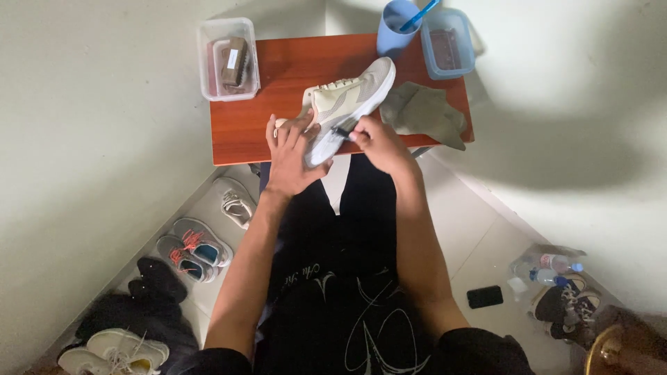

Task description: The person scrubs a white sneaker with a small brush, then wipes it with a cloth. The shoe is held on a wooden table while the person alternates between brushing and wiping to remove dirt.

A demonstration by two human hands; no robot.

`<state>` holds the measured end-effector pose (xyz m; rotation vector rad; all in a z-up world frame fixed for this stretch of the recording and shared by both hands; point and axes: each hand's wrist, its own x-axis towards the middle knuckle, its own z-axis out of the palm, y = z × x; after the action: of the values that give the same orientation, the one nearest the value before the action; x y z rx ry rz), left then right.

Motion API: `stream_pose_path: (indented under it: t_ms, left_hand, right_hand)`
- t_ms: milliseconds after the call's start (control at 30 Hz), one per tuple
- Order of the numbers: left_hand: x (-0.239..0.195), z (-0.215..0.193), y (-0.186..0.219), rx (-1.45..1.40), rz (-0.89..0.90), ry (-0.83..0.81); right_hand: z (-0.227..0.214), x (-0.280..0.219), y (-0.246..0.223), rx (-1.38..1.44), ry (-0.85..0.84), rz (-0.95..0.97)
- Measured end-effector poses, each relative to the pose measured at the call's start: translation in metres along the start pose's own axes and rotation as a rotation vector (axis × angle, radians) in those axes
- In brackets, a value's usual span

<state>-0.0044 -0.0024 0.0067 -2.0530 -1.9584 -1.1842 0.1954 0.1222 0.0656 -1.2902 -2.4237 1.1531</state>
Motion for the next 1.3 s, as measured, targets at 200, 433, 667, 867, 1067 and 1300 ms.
stream_pose_path:
  t_ms: [200,433,667,867,1067,1300]
  left_hand:
    - [0.004,-0.001,0.004,-0.029,-0.033,0.018]
    - [0.008,0.005,-0.003,-0.061,-0.062,0.057]
    - [0.004,0.013,-0.014,-0.050,-0.051,0.071]
    - [0.002,0.019,-0.019,-0.053,-0.058,0.067]
    - [0.001,0.019,-0.017,-0.028,-0.035,0.072]
    - [0.002,0.014,-0.013,-0.029,-0.020,0.073]
  right_hand:
    - [-0.013,0.021,0.013,-0.098,0.064,0.101]
    - [-0.001,-0.011,-0.038,-0.059,-0.035,-0.002]
    - [0.008,-0.004,-0.005,0.065,0.048,-0.066]
    - [0.010,-0.003,0.001,0.013,0.152,0.017]
    - [-0.003,-0.024,-0.033,0.049,-0.005,-0.087]
    - [0.000,0.001,0.015,0.016,0.158,-0.016]
